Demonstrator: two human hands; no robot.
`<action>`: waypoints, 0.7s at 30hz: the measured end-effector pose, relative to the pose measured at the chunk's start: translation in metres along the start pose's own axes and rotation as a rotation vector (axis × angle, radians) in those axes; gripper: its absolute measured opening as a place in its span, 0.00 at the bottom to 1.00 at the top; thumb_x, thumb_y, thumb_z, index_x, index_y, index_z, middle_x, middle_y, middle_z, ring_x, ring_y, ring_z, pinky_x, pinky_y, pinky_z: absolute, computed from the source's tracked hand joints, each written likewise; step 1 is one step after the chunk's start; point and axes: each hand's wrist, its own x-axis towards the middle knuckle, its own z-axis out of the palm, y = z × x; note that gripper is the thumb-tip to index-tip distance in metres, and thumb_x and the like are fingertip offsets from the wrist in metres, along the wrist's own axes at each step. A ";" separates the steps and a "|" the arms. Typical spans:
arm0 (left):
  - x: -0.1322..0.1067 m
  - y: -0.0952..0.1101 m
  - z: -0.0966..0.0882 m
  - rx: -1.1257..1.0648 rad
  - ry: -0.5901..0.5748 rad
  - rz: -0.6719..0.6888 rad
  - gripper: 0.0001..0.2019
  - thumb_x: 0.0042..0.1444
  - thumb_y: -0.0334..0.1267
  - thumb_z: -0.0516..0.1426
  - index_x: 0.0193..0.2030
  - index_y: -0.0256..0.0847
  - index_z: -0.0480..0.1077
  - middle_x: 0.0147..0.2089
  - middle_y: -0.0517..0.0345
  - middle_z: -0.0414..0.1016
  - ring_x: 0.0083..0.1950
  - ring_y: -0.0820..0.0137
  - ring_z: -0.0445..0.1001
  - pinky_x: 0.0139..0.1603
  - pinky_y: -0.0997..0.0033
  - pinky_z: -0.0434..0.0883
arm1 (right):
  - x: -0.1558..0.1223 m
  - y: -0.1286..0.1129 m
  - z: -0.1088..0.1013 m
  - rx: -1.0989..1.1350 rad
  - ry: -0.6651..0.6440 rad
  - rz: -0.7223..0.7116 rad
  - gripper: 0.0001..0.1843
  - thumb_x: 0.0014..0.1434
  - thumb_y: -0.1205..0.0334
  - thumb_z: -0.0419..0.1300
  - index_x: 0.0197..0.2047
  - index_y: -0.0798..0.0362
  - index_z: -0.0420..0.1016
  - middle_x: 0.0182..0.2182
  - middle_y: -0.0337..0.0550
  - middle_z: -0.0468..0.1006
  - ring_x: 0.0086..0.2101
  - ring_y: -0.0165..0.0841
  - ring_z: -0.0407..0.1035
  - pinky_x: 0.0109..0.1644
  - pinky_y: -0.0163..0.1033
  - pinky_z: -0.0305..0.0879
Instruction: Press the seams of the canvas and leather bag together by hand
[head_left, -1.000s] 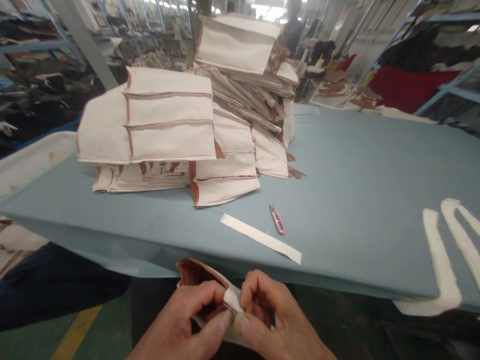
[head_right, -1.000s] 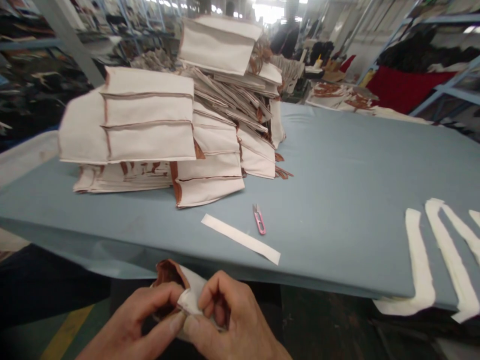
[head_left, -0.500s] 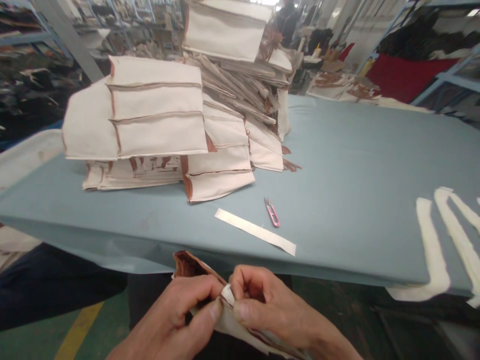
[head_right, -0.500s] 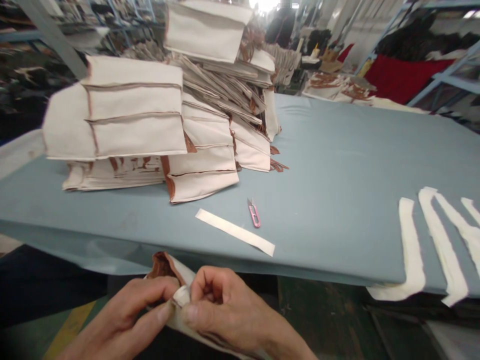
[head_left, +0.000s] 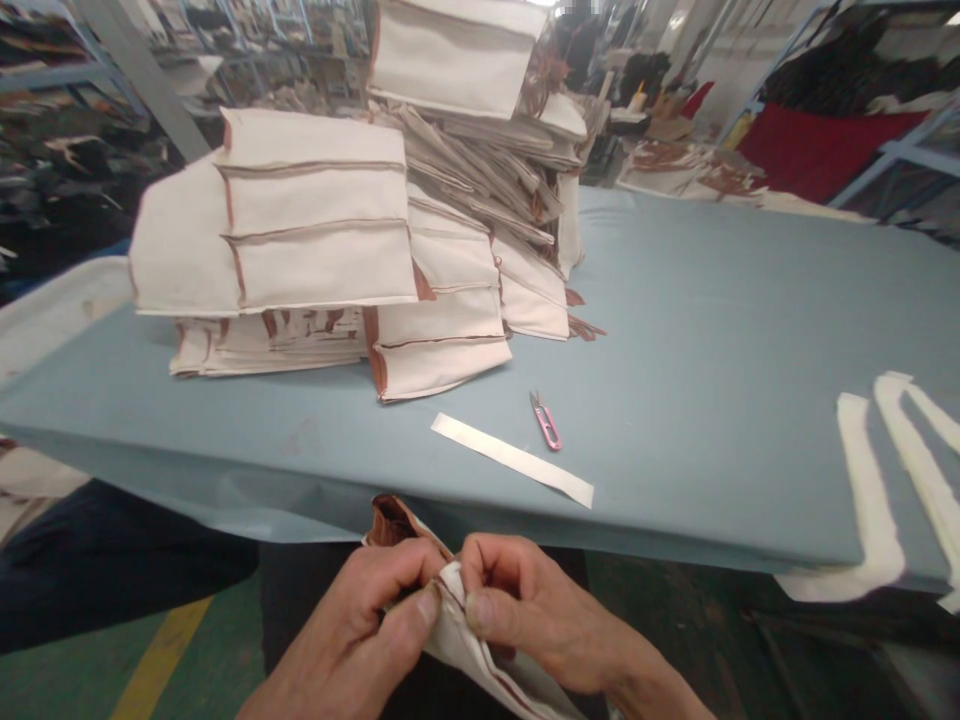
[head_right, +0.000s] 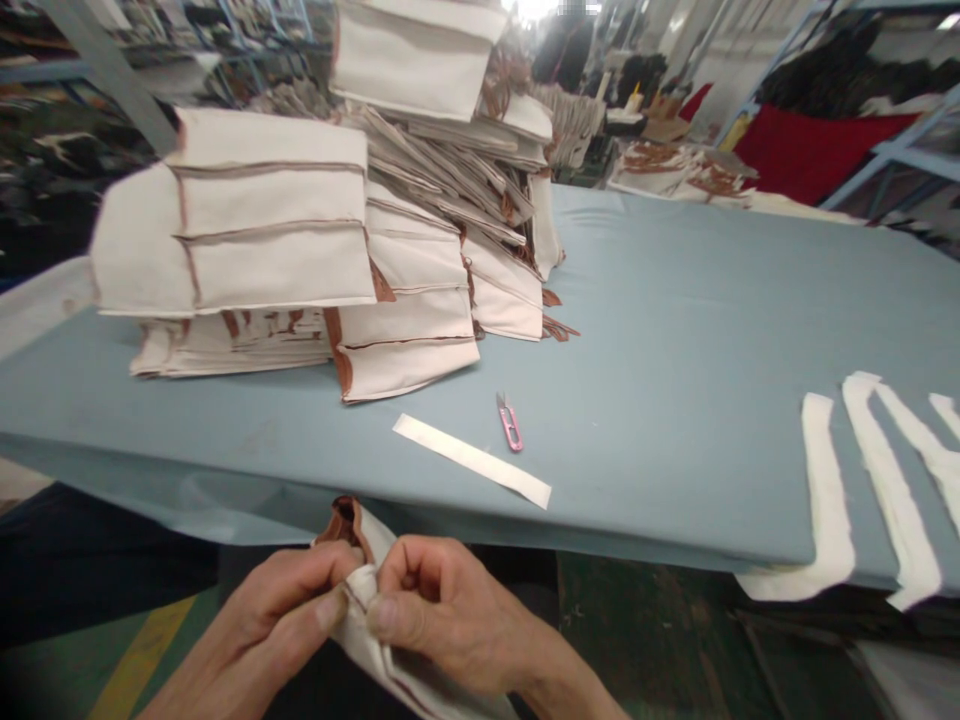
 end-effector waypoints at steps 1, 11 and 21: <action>0.001 -0.001 0.000 -0.004 -0.016 0.005 0.16 0.65 0.43 0.50 0.29 0.42 0.72 0.29 0.63 0.73 0.32 0.70 0.72 0.35 0.77 0.68 | -0.001 -0.001 0.000 -0.023 0.013 -0.006 0.33 0.53 0.32 0.72 0.32 0.53 0.66 0.23 0.28 0.63 0.24 0.23 0.51 0.27 0.31 0.46; 0.001 0.003 0.005 0.073 0.010 -0.172 0.09 0.56 0.41 0.57 0.28 0.43 0.76 0.31 0.61 0.78 0.37 0.66 0.73 0.41 0.74 0.71 | -0.015 -0.012 0.006 -0.477 0.216 -0.016 0.08 0.62 0.64 0.64 0.32 0.53 0.69 0.25 0.30 0.67 0.26 0.25 0.59 0.29 0.31 0.54; 0.004 -0.003 0.006 0.065 -0.047 -0.159 0.10 0.59 0.42 0.56 0.32 0.43 0.77 0.33 0.62 0.76 0.38 0.67 0.72 0.42 0.74 0.69 | -0.012 -0.008 0.001 -0.318 0.197 0.009 0.12 0.60 0.58 0.65 0.32 0.52 0.66 0.24 0.30 0.65 0.26 0.25 0.57 0.29 0.31 0.53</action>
